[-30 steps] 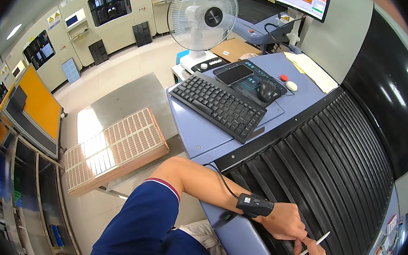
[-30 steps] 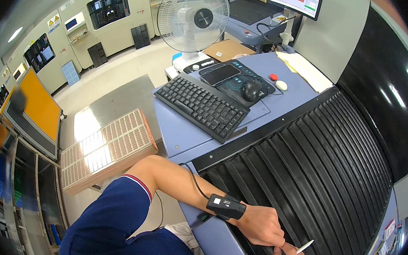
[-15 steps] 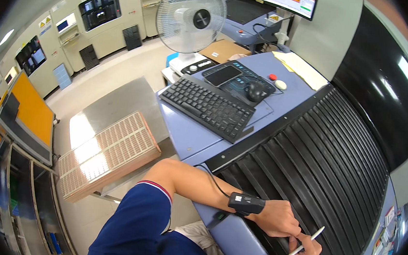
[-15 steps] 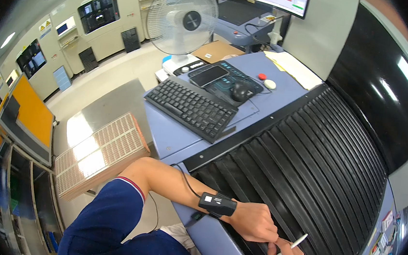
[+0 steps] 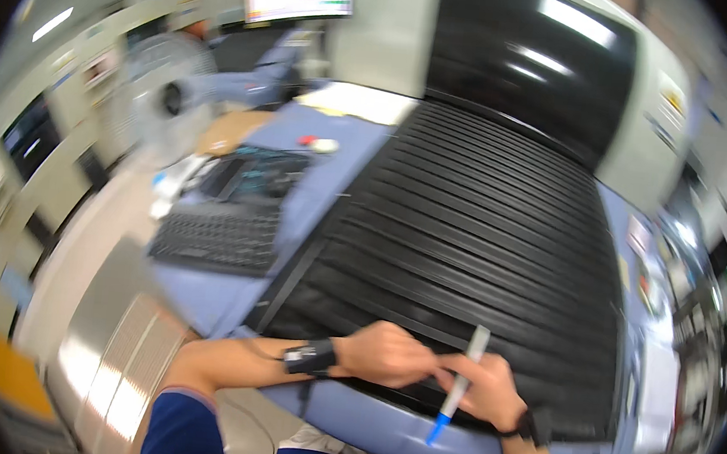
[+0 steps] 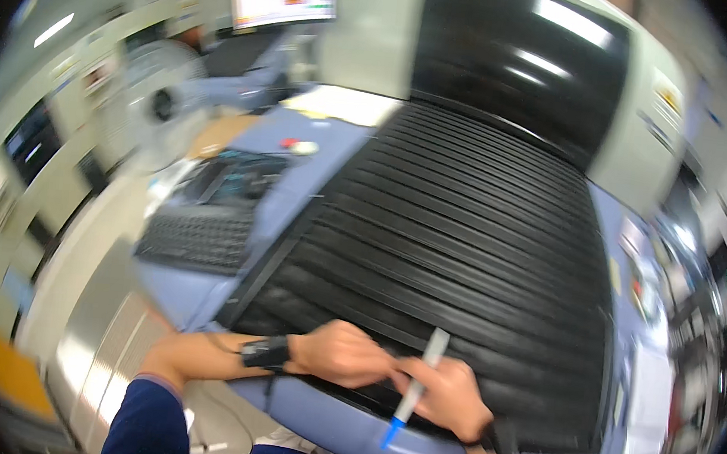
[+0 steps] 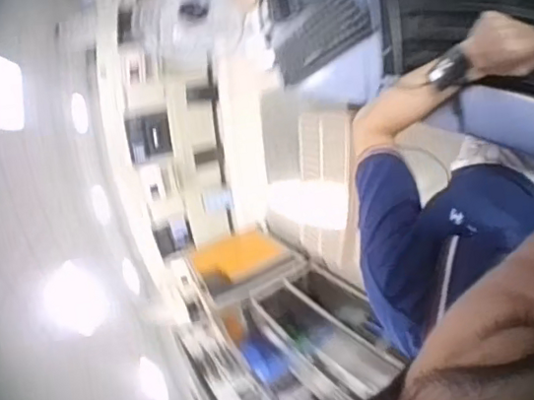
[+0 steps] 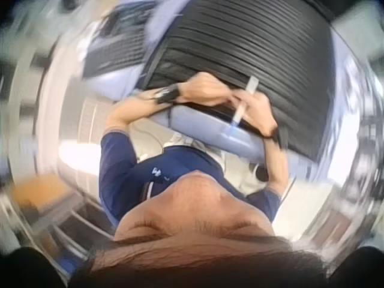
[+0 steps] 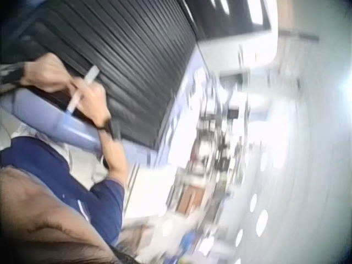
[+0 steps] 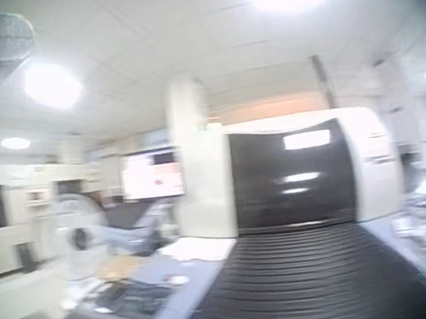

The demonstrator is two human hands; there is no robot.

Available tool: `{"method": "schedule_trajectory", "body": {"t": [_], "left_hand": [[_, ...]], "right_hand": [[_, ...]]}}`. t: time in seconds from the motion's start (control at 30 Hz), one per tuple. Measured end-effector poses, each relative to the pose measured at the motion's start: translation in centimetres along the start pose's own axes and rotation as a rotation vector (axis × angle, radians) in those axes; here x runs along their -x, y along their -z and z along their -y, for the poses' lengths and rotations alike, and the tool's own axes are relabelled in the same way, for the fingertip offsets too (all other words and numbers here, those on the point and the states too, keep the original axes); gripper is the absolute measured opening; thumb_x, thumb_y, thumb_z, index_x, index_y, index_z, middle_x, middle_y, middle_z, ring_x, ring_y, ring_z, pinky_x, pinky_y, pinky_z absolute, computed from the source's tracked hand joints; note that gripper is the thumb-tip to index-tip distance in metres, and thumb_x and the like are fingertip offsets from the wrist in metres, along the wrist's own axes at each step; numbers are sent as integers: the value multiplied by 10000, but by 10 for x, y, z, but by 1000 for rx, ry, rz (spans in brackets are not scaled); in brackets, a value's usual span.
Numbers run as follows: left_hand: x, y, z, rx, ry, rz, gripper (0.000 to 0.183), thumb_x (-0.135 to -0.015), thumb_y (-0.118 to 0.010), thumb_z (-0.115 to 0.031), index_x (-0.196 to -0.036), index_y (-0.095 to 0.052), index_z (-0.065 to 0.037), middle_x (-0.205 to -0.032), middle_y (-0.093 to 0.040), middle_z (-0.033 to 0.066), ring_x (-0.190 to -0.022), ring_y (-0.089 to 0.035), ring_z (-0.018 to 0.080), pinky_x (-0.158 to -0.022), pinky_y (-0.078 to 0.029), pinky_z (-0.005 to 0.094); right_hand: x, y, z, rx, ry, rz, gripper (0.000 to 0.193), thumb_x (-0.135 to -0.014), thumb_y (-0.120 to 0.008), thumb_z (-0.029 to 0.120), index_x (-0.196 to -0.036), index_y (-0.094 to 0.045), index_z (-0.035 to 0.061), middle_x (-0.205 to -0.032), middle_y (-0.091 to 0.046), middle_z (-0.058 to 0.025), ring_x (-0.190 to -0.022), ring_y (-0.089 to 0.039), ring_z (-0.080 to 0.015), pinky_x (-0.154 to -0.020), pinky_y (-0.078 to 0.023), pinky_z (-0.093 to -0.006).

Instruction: The operator is inspecting large sheets of circuit board panels, marking them with a pen, and reviewing production documentation.

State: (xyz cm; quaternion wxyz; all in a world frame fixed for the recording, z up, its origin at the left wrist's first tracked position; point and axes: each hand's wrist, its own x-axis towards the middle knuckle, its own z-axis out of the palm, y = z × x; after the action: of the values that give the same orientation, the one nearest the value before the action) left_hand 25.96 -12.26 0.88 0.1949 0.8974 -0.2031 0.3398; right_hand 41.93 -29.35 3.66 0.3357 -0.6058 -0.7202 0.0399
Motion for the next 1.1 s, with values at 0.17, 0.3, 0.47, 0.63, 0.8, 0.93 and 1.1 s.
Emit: {"method": "schedule_trajectory", "body": {"t": [0.17,0.3,0.47,0.63,0.8,0.93,1.1], "left_hand": [[-26,-5,-1,-6,19,30,142,-749,-772,-38,-853,-684,-76,-764,-714,61,-591,-676,208,-524,-536,312],[-35,32,-17,-237,12,-34,147,-745,-750,17,-866,-695,-45,-771,-717,97,-627,-691,232,-576,-522,296],[-23,25,5,-90,383,-101,68,-880,-683,-7,-939,-652,3,-791,-690,110,-654,-672,172,-596,-522,282],[0,44,18,-273,452,-92,107,-905,-716,-79,-969,-667,-9,-783,-680,101,-641,-630,145,-615,-544,274],[1,48,21,-216,607,-227,130,-906,-724,-103,-929,-659,7,-766,-689,104,-645,-638,160,-606,-535,283],[3,41,20,-153,683,-137,128,-908,-717,-95,-934,-662,18,-807,-704,119,-677,-659,154,-625,-542,275],[11,36,23,-105,652,-119,119,-915,-699,-75,-954,-660,31,-824,-708,132,-731,-681,151,-663,-558,271]], "right_hand": [[13,12,-22,-11,42,-136,148,-876,-700,220,-959,-684,98,-658,-637,-107,-570,-638,-314,-515,-511,-410],[-2,7,-21,-106,110,-279,157,-827,-696,223,-830,-632,80,-629,-628,-135,-629,-648,-364,-554,-502,-455],[17,0,-35,-101,30,-326,77,-785,-678,137,-793,-624,83,-606,-622,-95,-595,-633,-326,-531,-474,-416],[12,1,-30,-128,0,-333,61,-775,-671,120,-774,-621,84,-618,-637,-82,-588,-630,-317,-524,-466,-406],[7,3,-26,-96,-21,-333,101,-779,-688,149,-763,-638,63,-608,-640,-93,-572,-635,-307,-520,-471,-401],[7,2,-33,-123,-16,-290,111,-805,-680,148,-778,-640,48,-595,-634,-84,-558,-631,-292,-520,-469,-394],[10,4,-30,-112,-20,-293,110,-842,-660,143,-789,-637,49,-588,-629,-83,-551,-628,-285,-519,-466,-389]]}}
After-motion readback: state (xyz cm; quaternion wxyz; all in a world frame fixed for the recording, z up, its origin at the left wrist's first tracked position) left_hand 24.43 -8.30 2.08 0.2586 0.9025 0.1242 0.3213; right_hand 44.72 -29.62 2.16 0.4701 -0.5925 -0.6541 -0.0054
